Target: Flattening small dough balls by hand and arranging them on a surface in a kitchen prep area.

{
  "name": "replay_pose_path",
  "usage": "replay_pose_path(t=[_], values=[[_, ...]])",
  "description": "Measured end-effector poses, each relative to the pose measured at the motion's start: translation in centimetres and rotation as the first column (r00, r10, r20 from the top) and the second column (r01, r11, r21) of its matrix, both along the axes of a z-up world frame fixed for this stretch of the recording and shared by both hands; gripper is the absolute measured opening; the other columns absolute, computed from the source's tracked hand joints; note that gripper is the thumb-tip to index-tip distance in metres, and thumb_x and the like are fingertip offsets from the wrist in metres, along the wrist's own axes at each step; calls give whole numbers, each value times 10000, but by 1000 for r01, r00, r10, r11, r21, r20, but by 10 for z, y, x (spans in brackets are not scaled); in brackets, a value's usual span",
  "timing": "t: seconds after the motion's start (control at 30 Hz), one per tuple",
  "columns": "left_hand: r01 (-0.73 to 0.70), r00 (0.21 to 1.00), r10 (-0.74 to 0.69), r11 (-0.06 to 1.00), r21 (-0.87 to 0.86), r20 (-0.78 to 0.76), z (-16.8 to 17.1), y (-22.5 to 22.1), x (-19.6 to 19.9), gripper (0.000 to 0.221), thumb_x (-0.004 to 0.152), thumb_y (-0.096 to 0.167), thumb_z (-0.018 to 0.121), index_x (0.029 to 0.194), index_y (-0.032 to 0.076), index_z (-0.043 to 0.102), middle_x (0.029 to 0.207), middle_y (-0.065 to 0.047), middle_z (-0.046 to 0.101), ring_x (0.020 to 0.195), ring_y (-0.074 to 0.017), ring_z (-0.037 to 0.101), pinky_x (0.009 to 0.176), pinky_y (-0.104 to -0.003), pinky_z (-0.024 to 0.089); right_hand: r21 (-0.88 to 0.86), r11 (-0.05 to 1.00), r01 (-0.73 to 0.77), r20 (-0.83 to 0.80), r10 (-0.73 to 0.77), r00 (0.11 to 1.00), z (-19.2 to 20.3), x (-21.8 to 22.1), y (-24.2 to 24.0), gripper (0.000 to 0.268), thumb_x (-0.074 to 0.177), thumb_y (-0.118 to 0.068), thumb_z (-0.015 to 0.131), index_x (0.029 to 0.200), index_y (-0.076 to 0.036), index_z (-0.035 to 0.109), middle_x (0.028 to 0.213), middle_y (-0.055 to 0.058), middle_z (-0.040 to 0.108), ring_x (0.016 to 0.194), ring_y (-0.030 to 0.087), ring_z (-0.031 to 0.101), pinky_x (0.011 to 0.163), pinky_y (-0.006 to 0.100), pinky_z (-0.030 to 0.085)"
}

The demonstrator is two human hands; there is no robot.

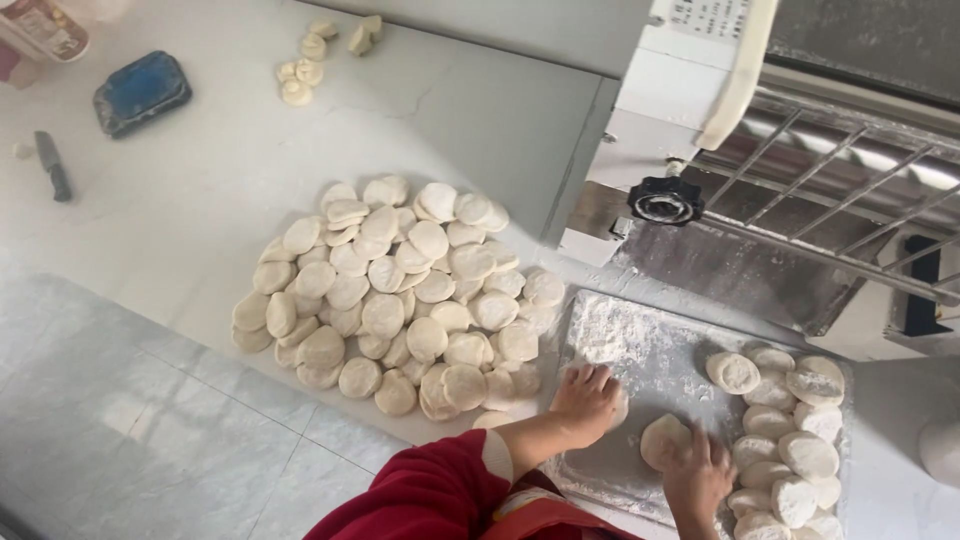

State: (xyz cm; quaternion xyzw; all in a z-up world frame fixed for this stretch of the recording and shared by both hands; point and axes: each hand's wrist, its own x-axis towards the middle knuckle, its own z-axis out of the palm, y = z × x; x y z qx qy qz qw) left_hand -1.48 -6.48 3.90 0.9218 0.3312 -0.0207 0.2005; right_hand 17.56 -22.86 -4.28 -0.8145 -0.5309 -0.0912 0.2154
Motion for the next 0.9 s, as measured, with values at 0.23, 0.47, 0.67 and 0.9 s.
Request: replay_pose_path(t=[0.23,0.47,0.67,0.9], values=[[-189,942,336,581,-792,22,80,0,-66,136,1060,29,588,1164,73,513,1039,-140,610,856,-221,630,665,-258,559,-569,807,158,-500,-492,713,44,-14,45,460,796,-476,772,1071,-121,670,999,139,788,957,393,723,865,479,493],[-346,204,914,402,-848,351,88,119,-177,483,839,205,747,1252,-29,652,1246,-325,680,1221,-475,642,999,-498,524,77,994,80,-990,66,128,183,-165,222,390,973,-46,676,1346,-41,563,1178,329,659,1006,359,689,876,463,585],[-363,-203,862,374,-853,465,68,263,-351,454,957,103,695,1379,-32,594,1367,-241,631,1300,-344,613,1119,-461,483,207,978,6,-964,202,174,176,-258,313,346,939,55,661,1279,13,609,1175,218,728,1026,251,723,890,349,587],[-377,-373,903,62,-924,213,2,357,-511,180,886,48,644,1044,115,697,927,-71,737,821,-179,688,757,-285,512,-156,987,33,-952,-159,261,81,-361,296,284,877,29,624,1144,5,720,1079,143,827,975,197,767,862,297,577]])
